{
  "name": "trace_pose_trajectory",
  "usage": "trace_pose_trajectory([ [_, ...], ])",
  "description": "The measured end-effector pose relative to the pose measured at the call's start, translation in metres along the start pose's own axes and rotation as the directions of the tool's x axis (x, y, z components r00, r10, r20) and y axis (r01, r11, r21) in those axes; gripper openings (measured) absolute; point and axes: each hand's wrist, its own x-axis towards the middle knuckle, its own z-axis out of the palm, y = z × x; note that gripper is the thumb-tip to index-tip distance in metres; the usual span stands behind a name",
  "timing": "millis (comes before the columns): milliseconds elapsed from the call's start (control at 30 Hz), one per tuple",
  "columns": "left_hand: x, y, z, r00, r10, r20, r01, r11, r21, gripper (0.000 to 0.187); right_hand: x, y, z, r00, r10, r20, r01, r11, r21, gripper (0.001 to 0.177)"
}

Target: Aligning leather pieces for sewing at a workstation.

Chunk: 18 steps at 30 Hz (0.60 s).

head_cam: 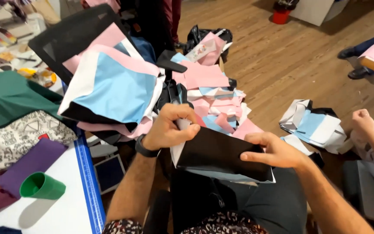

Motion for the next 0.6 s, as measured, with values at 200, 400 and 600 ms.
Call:
trace_pose_trajectory([
  [200, 0.014, 0.015, 0.029, 0.974, 0.086, 0.207, -0.086, 0.996, -0.008, 0.010, -0.037, -0.044, 0.007, 0.986, -0.033, -0.164, 0.027, 0.999, -0.037, 0.040],
  [400, 0.058, 0.020, 0.077, 0.845, 0.275, 0.457, -0.274, 0.959, -0.071, 0.014, -0.073, -0.038, 0.026, 0.940, -0.258, -0.222, 0.220, 0.959, -0.180, 0.041],
  [600, 0.113, 0.007, 0.121, 0.748, 0.358, 0.558, -0.252, 0.932, -0.259, 0.024, -0.145, -0.024, 0.051, 0.749, 0.103, -0.655, -0.251, 0.958, -0.136, 0.018],
])
